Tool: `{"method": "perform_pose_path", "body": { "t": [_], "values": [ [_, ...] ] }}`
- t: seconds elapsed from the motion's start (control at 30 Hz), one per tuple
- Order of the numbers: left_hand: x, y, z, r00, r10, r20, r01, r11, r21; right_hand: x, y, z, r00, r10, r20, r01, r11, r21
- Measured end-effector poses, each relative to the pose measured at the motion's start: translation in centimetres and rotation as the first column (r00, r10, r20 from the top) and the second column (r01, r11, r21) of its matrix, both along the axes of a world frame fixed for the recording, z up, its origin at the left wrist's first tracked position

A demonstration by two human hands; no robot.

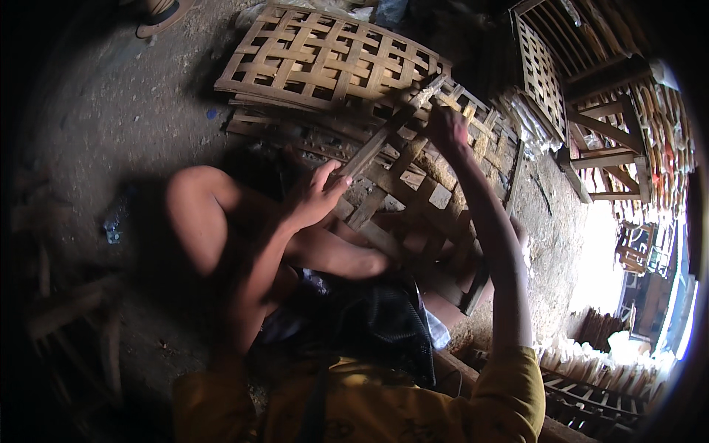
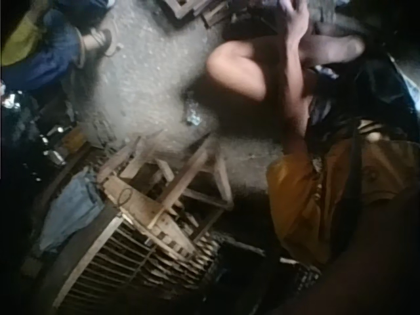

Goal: The person sits on the floor and assembles a wooden lattice panel by hand, interlocking slats and adjusting the frame. The person uses a small tool to tap and secure joints, then flips the panel to inspect and adjust the other side.

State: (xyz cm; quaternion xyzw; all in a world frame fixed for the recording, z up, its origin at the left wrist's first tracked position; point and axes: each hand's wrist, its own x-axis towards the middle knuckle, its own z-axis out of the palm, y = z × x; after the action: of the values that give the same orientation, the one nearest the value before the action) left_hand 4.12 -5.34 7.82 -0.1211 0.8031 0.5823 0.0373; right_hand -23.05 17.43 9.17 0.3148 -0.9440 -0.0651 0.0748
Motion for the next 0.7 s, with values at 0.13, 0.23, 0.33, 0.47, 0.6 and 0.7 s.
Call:
{"method": "perform_pose_path", "body": {
  "t": [0.13, 0.23, 0.33, 0.47, 0.6, 0.7],
  "values": [
    [-0.5, 0.9, -1.2, 0.996, -0.009, -0.088, 0.02, 0.993, 0.119, -2.8, 4.8, 1.9, 0.97, -0.204, -0.131, 0.183, 0.971, -0.156],
    [-1.0, 0.9, -2.0, 0.996, 0.0, -0.085, 0.01, 0.993, 0.118, 0.3, 3.6, 3.4, 0.994, -0.055, 0.091, 0.079, 0.956, -0.283],
    [-0.9, 1.1, -1.9, 0.981, 0.038, -0.189, -0.027, 0.998, 0.061, 2.1, 2.5, 3.8, 0.973, 0.084, 0.214, -0.011, 0.946, -0.323],
    [-0.7, 0.8, -2.7, 0.967, 0.033, -0.253, -0.039, 0.999, -0.017, 2.6, 0.9, 3.2, 0.951, 0.198, 0.236, -0.125, 0.948, -0.293],
    [-0.4, 0.6, -1.9, 0.984, 0.009, -0.177, -0.012, 1.0, -0.017, 1.6, 0.6, 2.7, 0.941, 0.276, 0.196, -0.215, 0.934, -0.286],
    [-0.1, 0.3, -0.9, 0.982, 0.004, -0.188, -0.015, 0.998, -0.055, -0.1, 0.8, 2.3, 0.954, 0.21, 0.213, -0.163, 0.962, -0.219]
  ]
}}
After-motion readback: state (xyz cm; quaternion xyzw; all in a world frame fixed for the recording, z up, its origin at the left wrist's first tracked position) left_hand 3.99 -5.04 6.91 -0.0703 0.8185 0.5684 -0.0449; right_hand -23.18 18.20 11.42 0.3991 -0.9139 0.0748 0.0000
